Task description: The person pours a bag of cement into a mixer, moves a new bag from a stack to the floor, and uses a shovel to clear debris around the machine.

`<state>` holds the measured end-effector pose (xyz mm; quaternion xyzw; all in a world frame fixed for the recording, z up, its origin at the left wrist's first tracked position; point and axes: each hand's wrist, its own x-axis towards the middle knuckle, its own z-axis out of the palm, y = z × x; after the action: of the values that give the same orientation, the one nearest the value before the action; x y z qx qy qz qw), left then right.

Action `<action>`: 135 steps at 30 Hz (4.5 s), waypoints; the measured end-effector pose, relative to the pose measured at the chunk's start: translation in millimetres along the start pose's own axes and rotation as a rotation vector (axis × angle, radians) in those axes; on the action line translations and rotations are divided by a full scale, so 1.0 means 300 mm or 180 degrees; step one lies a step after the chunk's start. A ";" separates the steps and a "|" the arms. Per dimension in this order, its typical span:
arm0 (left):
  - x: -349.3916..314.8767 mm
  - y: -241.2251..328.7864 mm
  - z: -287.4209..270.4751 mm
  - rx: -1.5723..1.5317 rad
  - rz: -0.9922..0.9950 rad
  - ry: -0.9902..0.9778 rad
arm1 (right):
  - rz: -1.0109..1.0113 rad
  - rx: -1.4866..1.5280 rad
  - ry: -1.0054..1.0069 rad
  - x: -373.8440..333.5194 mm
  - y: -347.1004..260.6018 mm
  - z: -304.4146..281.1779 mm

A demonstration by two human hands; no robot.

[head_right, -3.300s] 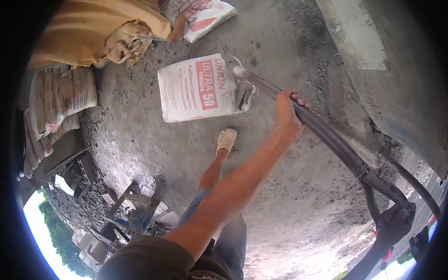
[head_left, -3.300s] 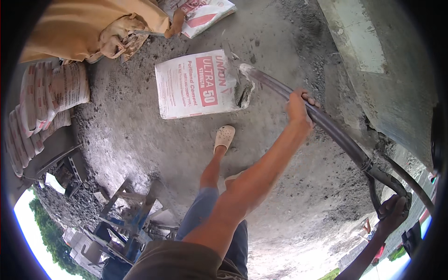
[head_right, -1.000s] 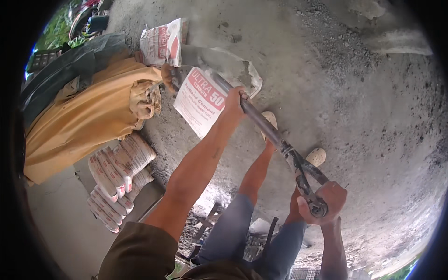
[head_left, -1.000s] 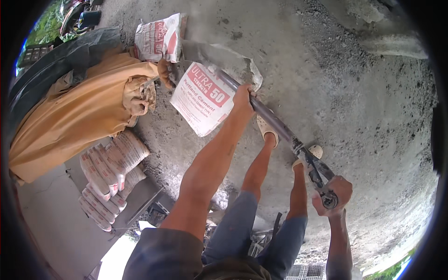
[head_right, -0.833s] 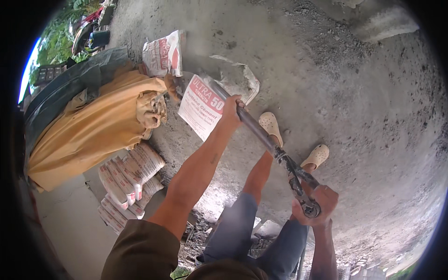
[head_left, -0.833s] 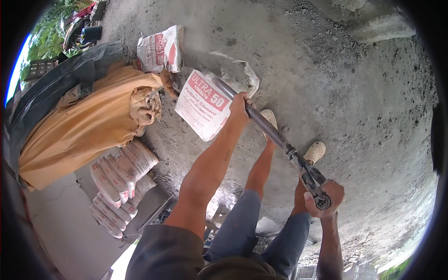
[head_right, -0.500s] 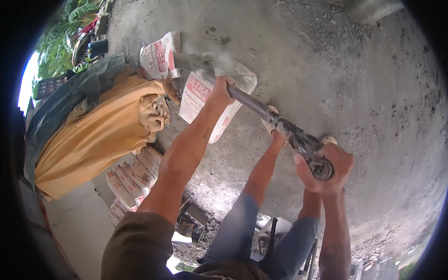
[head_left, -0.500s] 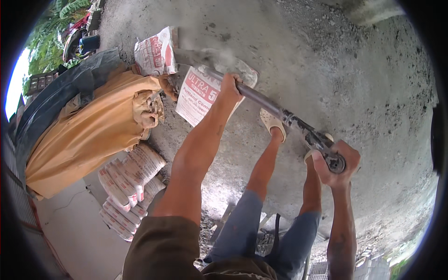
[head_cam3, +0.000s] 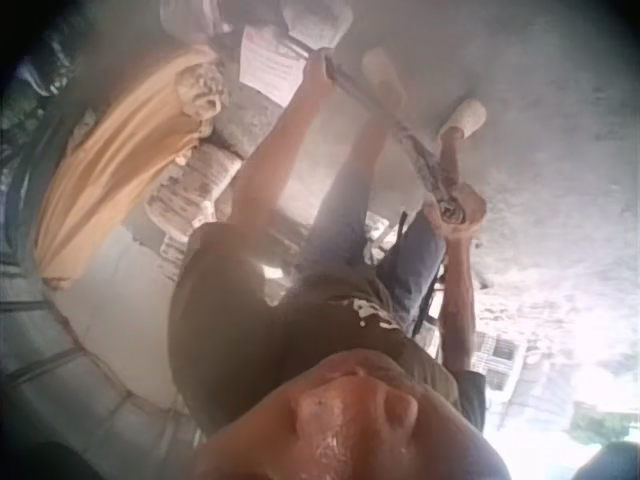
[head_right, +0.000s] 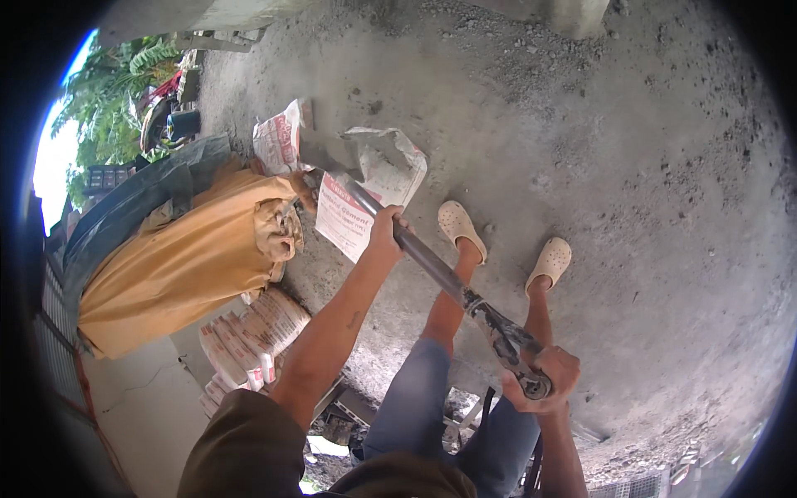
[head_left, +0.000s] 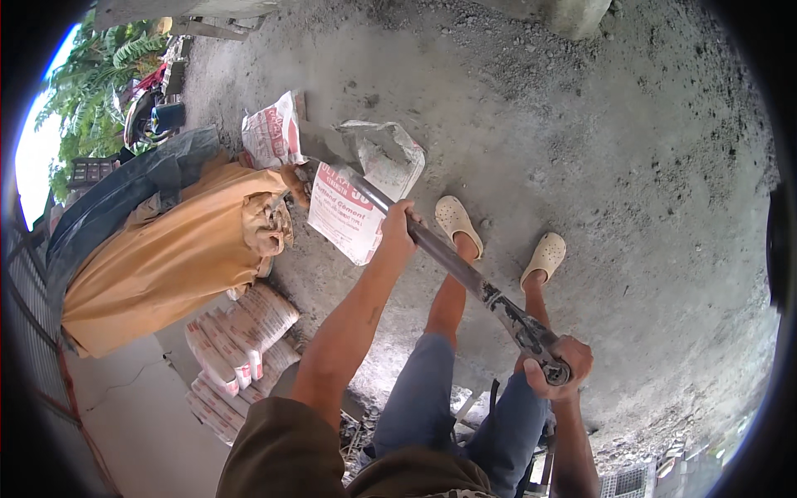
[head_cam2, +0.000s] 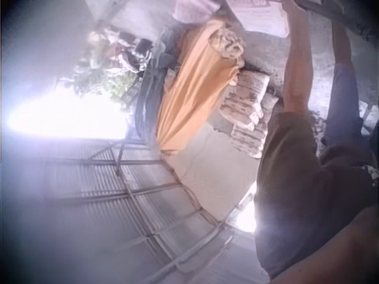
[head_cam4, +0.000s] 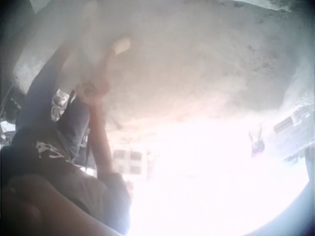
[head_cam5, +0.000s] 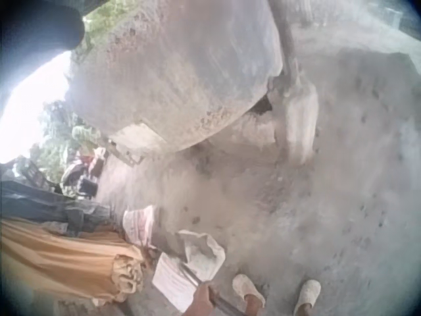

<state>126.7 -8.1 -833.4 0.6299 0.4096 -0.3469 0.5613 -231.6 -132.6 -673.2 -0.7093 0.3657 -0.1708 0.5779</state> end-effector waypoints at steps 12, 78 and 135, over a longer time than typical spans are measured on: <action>-0.338 -0.278 0.054 -0.0026 0.0258 0.0406 | 0.1187 0.0253 0.0458 -0.252 0.005 -0.316; 0.074 1.284 -2.017 0.2763 0.0633 -0.0191 | 0.2875 0.0902 0.0038 -0.101 -0.207 1.389; 1.627 0.858 -1.227 0.2160 0.0538 -0.1475 | 0.3161 0.3079 0.2919 0.205 0.898 2.447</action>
<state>558.3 409.8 -1114.9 0.7158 0.0818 -0.5474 0.4258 211.6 316.1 -1139.7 0.0012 0.7216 -0.3064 0.6208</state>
